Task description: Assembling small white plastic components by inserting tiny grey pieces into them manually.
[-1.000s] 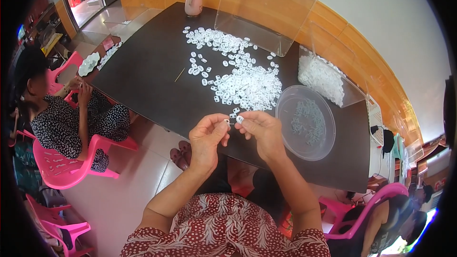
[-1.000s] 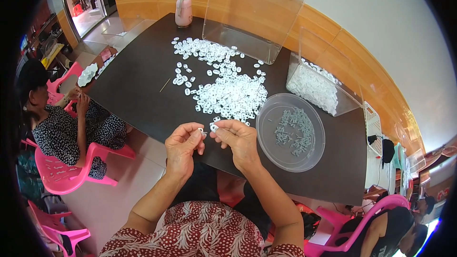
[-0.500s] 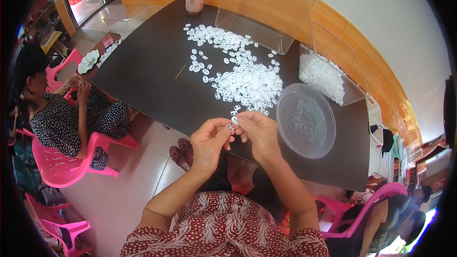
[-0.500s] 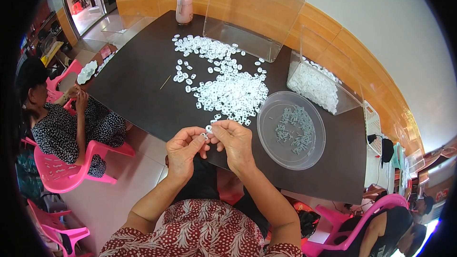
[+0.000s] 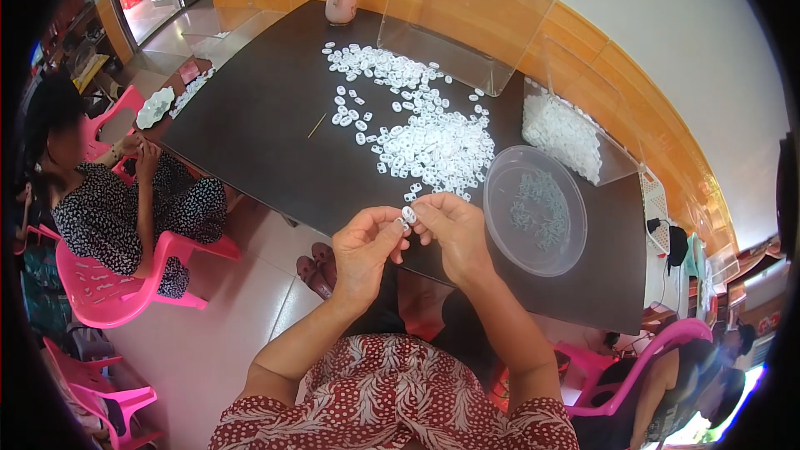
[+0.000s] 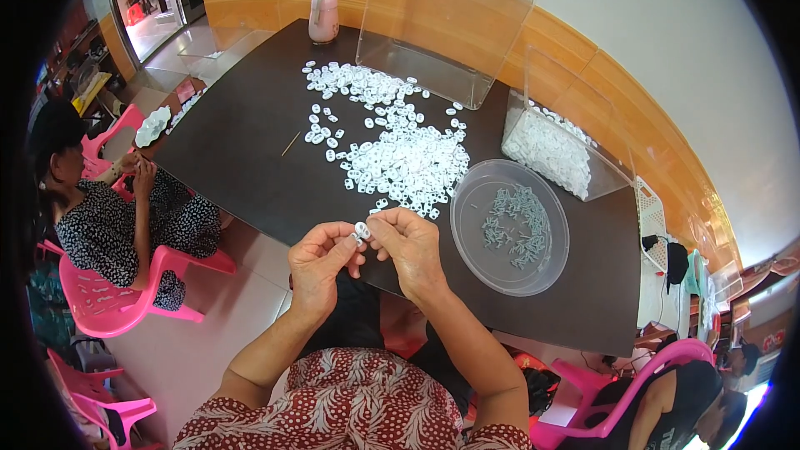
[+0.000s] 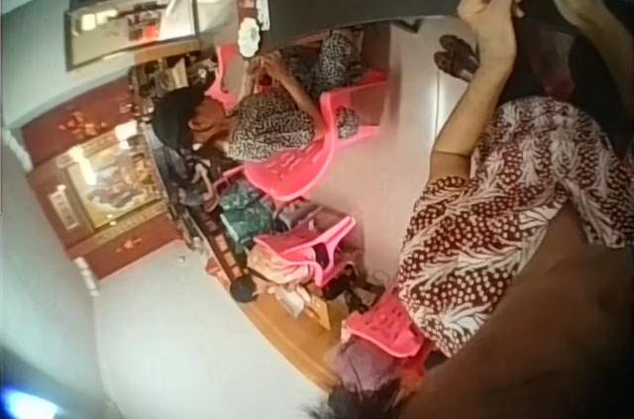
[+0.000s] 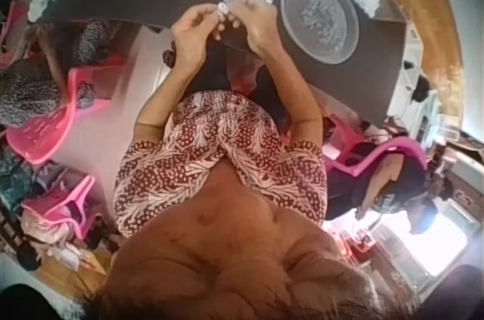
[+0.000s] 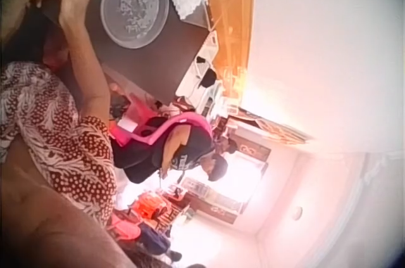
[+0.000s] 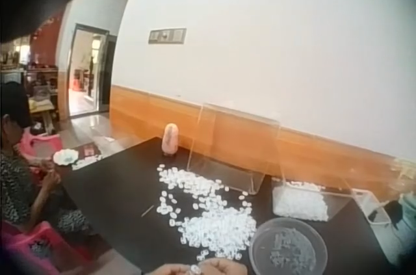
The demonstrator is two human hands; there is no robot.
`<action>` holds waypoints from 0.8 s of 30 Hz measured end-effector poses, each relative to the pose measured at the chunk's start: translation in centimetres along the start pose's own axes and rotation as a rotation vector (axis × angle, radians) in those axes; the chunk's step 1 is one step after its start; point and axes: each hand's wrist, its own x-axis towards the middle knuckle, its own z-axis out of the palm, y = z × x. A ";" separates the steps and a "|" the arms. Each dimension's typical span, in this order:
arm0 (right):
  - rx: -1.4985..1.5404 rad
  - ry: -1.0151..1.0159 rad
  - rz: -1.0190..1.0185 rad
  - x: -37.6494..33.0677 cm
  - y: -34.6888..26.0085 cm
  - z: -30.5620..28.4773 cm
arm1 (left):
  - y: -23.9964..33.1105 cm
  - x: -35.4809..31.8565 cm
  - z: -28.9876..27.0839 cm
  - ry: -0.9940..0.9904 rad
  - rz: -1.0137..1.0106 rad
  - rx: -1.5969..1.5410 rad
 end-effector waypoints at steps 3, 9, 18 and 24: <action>0.019 -0.015 -0.009 -0.1 -0.1 0.1 | 0.0 0.1 -0.1 0.009 0.007 0.001; 0.090 -0.009 -0.014 0.2 0.0 -0.1 | 0.0 0.0 -0.2 0.024 0.006 0.010; -0.010 0.021 -0.084 0.2 0.3 -0.1 | -0.3 0.1 -0.3 0.056 -0.014 0.030; -0.069 0.026 -0.112 -0.1 0.5 0.2 | -0.5 0.0 -0.5 0.084 -0.007 0.088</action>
